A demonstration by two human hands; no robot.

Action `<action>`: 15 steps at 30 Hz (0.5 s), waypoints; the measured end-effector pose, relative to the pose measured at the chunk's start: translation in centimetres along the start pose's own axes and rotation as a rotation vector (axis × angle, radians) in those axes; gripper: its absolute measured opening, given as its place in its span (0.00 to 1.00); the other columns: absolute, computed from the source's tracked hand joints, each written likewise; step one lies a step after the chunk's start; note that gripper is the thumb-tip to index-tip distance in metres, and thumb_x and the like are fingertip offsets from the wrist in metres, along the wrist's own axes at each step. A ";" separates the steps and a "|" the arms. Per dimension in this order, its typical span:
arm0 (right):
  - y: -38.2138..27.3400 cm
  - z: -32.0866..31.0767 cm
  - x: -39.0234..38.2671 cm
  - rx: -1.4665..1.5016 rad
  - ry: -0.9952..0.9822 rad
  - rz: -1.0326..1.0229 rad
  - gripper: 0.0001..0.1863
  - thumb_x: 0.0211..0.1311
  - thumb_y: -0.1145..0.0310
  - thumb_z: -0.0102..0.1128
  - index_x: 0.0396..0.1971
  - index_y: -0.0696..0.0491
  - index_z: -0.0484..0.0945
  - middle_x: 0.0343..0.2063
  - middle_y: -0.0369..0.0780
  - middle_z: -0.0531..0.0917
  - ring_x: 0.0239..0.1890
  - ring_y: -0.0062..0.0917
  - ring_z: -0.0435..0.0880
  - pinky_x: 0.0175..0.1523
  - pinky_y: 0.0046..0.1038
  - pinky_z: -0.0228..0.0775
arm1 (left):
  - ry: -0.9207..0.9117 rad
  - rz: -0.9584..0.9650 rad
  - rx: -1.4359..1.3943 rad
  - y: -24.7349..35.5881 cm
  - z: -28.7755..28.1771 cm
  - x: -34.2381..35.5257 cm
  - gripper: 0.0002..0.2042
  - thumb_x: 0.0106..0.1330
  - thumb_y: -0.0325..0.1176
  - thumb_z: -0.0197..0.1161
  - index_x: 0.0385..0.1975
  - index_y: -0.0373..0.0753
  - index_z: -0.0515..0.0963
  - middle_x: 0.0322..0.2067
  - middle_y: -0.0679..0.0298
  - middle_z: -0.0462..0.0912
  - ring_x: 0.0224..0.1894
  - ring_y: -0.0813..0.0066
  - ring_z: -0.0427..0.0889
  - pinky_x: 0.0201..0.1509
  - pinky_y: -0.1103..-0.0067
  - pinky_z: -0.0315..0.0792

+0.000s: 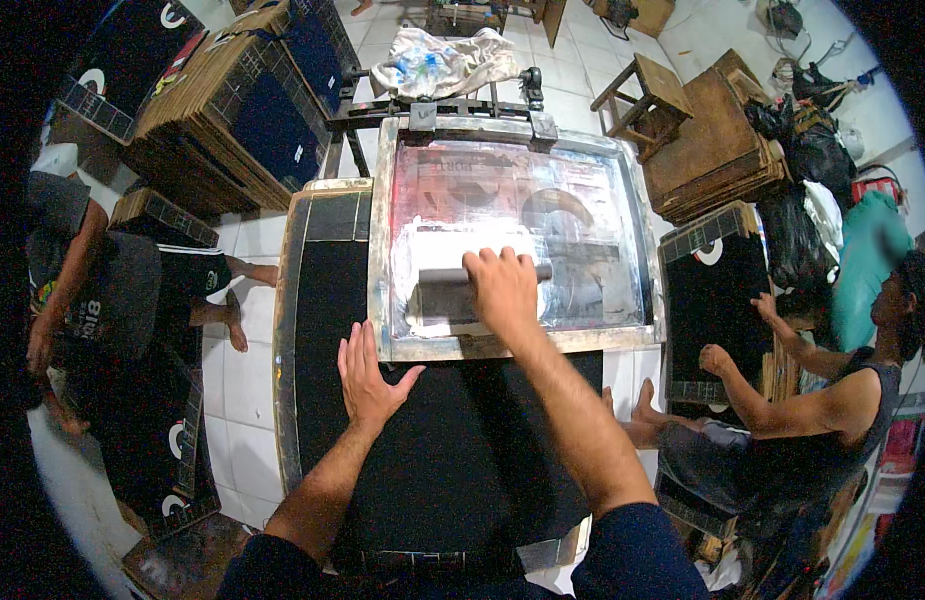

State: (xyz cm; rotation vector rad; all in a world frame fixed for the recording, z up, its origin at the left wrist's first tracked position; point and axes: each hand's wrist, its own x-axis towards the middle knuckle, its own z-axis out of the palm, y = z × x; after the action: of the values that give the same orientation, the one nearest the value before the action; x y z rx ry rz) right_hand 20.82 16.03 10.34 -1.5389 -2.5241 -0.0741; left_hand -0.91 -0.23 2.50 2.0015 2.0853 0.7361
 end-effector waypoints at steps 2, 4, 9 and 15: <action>1.3 0.2 3.3 -0.070 -0.044 0.005 0.15 0.53 0.70 0.70 0.42 0.44 0.80 0.39 0.35 0.85 0.48 0.35 0.81 0.49 0.41 0.67 | 0.013 0.010 0.010 0.0 0.1 0.1 0.55 0.54 0.57 0.78 0.74 0.28 0.56 0.71 0.43 0.64 0.77 0.51 0.60 0.80 0.51 0.50; 1.8 0.9 6.0 -0.023 0.026 0.043 0.15 0.54 0.72 0.68 0.43 0.45 0.80 0.39 0.35 0.84 0.48 0.36 0.81 0.48 0.42 0.68 | 0.020 0.012 0.015 -0.1 0.2 0.1 0.55 0.54 0.57 0.78 0.74 0.28 0.56 0.71 0.43 0.64 0.77 0.51 0.60 0.80 0.51 0.51; 1.3 1.2 6.1 -0.073 0.091 0.039 0.15 0.54 0.74 0.66 0.42 0.45 0.80 0.39 0.35 0.83 0.48 0.35 0.81 0.47 0.41 0.67 | 0.027 0.019 0.007 -0.1 0.2 -0.1 0.55 0.55 0.57 0.78 0.74 0.28 0.55 0.71 0.44 0.64 0.77 0.52 0.59 0.79 0.52 0.51; -1.7 -1.5 -3.4 -0.030 -0.071 0.035 0.14 0.54 0.73 0.67 0.41 0.44 0.80 0.38 0.35 0.83 0.47 0.33 0.81 0.48 0.40 0.68 | 0.014 0.002 -0.004 0.2 0.0 0.0 0.55 0.56 0.57 0.77 0.75 0.29 0.55 0.72 0.45 0.64 0.77 0.51 0.59 0.79 0.52 0.51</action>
State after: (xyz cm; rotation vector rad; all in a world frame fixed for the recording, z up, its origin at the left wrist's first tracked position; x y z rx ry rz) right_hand 21.01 12.09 11.28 -1.6242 -2.5603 -0.0532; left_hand -0.74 -0.23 2.64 2.0021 2.0882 0.7569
